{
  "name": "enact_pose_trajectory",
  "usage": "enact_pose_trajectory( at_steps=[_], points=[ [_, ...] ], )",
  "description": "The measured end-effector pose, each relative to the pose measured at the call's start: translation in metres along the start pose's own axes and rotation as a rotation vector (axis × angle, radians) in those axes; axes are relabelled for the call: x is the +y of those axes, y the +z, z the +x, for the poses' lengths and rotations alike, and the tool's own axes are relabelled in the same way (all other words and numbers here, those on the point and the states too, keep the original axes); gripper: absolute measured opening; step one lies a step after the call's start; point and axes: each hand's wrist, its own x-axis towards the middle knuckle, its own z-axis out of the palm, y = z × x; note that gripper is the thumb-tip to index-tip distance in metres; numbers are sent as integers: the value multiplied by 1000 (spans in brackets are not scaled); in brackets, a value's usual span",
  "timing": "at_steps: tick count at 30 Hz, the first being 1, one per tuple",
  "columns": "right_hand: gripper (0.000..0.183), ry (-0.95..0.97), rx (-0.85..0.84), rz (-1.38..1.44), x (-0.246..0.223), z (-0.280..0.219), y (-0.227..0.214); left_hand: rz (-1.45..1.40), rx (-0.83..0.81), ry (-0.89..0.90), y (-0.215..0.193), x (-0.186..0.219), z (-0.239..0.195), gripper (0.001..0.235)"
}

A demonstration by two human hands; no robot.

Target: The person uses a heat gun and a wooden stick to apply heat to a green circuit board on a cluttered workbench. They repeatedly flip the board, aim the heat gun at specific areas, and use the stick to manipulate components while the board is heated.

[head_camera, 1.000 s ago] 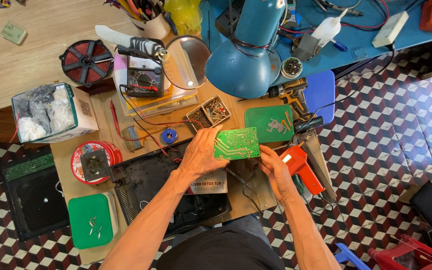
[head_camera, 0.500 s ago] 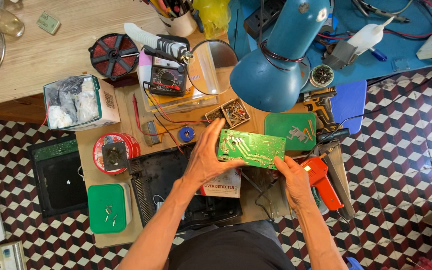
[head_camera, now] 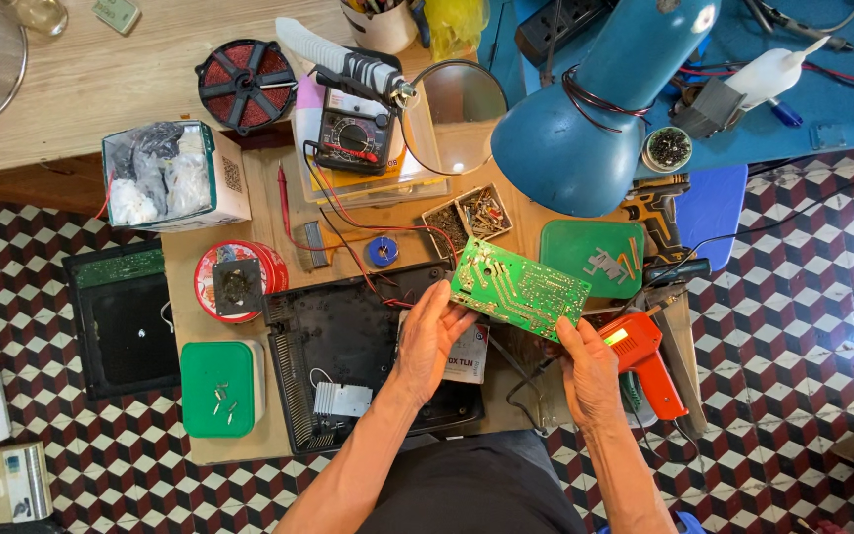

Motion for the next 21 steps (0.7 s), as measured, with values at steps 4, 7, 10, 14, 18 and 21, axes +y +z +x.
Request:
enact_pose_trajectory(
  at_steps=[4, 7, 10, 14, 18, 21],
  points=[
    [32, -5, 16, 11, 1, -5, 4, 8, 7, -12, 1, 3, -2, 42],
    [32, -3, 35, 3, 2, -8, 4, 14, -11, -6, 3, 4, -2, 45],
    [32, -4, 42, -24, 3, -8, 4, 34, -16, -2, 4, 5, -3, 48],
    [32, 14, 31, -74, 3, -10, 6, 77, -8, 3, 6, 5, -3, 49],
    [34, 30, 46, -94, 4, -12, 9, 107, -1, 1, 8, 8, -5, 52],
    [34, 52, 45, -94, 7, -10, 6, 99, -32, 13, 9, 12, -8, 58]
  ],
)
